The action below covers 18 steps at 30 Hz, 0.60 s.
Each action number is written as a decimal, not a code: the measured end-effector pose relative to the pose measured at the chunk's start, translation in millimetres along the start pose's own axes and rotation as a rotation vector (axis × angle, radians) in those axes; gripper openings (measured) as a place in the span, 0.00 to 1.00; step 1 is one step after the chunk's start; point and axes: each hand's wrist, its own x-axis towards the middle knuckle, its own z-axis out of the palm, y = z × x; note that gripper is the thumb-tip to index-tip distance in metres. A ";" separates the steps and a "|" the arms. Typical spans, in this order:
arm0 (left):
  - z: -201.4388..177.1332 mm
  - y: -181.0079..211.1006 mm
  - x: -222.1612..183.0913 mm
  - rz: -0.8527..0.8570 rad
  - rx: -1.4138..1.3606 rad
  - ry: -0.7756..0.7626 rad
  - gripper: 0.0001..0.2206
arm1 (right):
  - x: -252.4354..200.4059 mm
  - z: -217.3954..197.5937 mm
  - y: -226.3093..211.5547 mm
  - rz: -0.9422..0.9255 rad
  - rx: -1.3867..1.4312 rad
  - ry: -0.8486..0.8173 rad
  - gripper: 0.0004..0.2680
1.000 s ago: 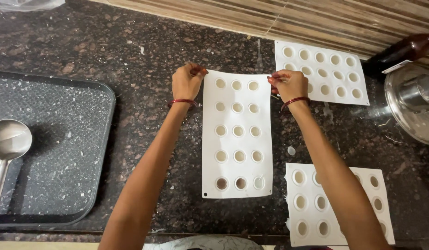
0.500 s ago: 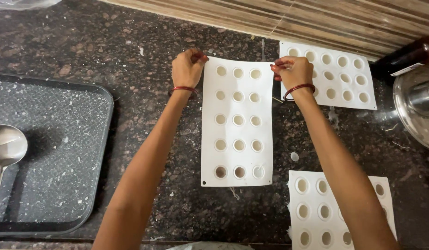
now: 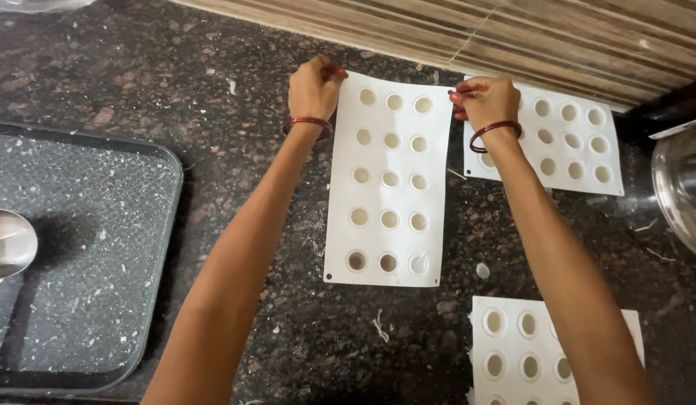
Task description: Preparing and arranging white silicone molds for a candle or soap task on a kitchen counter.
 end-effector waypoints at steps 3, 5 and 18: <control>4.8 0.2 7.1 0.002 0.014 0.025 0.05 | 7.2 1.9 -2.7 0.016 0.001 0.011 0.04; 10.7 -2.6 13.7 0.011 0.007 0.047 0.05 | 12.3 2.2 -2.8 0.024 -0.008 0.030 0.04; 35.4 -6.7 51.5 0.014 -0.012 0.059 0.05 | 74.2 14.5 31.2 0.053 0.121 0.029 0.03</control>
